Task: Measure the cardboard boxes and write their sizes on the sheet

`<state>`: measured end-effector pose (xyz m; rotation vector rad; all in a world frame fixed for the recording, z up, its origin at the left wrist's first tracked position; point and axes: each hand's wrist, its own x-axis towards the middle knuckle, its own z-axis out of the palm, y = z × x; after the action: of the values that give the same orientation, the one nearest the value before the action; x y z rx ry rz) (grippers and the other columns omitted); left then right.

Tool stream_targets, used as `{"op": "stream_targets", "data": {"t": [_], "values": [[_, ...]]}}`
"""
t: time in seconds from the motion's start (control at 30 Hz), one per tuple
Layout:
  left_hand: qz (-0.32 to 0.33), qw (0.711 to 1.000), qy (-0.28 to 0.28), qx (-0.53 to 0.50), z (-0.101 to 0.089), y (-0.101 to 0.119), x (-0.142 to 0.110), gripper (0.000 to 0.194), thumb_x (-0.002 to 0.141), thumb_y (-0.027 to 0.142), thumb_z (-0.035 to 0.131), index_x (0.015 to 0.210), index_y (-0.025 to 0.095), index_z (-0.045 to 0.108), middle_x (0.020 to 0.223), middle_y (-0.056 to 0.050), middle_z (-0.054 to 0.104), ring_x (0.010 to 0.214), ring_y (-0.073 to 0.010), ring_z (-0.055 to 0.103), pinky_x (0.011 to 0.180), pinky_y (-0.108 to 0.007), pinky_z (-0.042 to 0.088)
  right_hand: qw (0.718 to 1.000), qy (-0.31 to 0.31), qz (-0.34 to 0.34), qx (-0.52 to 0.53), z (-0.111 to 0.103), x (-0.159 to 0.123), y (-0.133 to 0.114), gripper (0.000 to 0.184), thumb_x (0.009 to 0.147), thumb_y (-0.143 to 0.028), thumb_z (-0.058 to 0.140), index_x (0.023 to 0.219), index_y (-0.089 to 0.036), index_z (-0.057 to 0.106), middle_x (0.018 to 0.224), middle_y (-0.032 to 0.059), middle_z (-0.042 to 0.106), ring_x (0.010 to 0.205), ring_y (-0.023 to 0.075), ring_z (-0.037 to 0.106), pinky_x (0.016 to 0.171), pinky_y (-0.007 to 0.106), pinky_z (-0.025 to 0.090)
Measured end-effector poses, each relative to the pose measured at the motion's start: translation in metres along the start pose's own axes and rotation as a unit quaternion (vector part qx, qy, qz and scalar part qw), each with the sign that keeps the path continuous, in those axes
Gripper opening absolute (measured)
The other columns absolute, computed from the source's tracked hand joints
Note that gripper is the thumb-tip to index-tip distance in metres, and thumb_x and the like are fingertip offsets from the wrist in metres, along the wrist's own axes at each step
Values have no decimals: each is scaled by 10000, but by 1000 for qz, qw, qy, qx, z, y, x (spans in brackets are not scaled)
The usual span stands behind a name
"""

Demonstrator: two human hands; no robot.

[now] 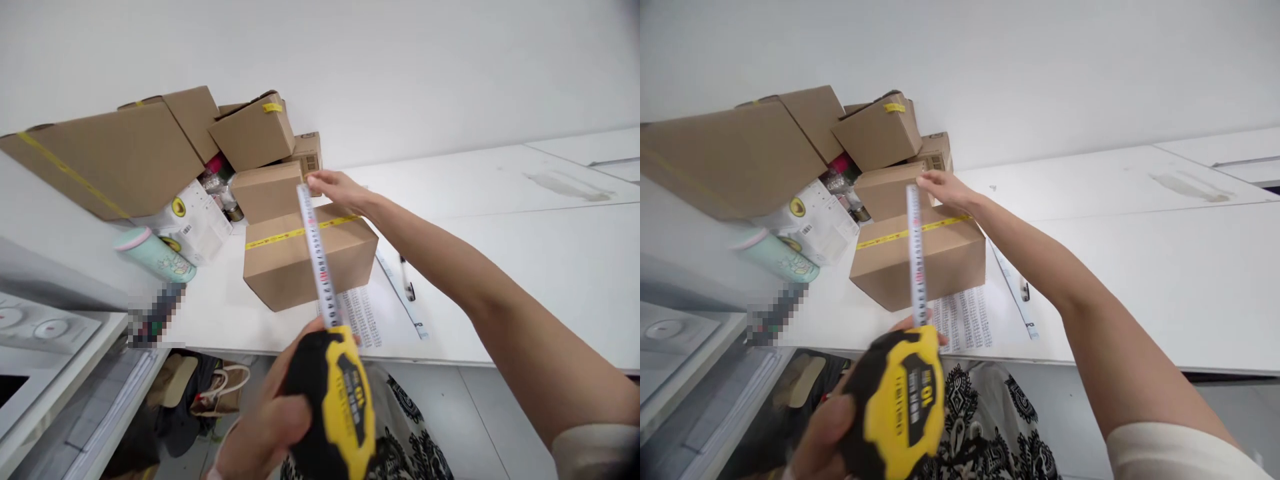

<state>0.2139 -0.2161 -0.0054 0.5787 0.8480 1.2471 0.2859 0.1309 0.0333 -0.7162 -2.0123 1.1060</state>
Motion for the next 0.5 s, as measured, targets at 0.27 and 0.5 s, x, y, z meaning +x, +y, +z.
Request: {"op": "stream_targets", "data": {"t": [0.27,0.5], "values": [[278,904,304,118,-74,44,-8,785,470,441,892,1213,312,675,1352,-77,622,971,-370,685,678,-445,639,989,99,108,-7,-36,-86,18,610,896,-672,493,1271,-208,618,1393,119,581,1298,313,500,1031,421,422],[295,915,248,120,-87,40,36,646,492,488,866,1038,175,717,1094,-112,698,1073,-360,644,897,-517,574,977,-62,185,85,-32,-119,27,532,884,-641,532,1231,-263,669,1303,82,665,1160,302,610,929,432,525]]}}
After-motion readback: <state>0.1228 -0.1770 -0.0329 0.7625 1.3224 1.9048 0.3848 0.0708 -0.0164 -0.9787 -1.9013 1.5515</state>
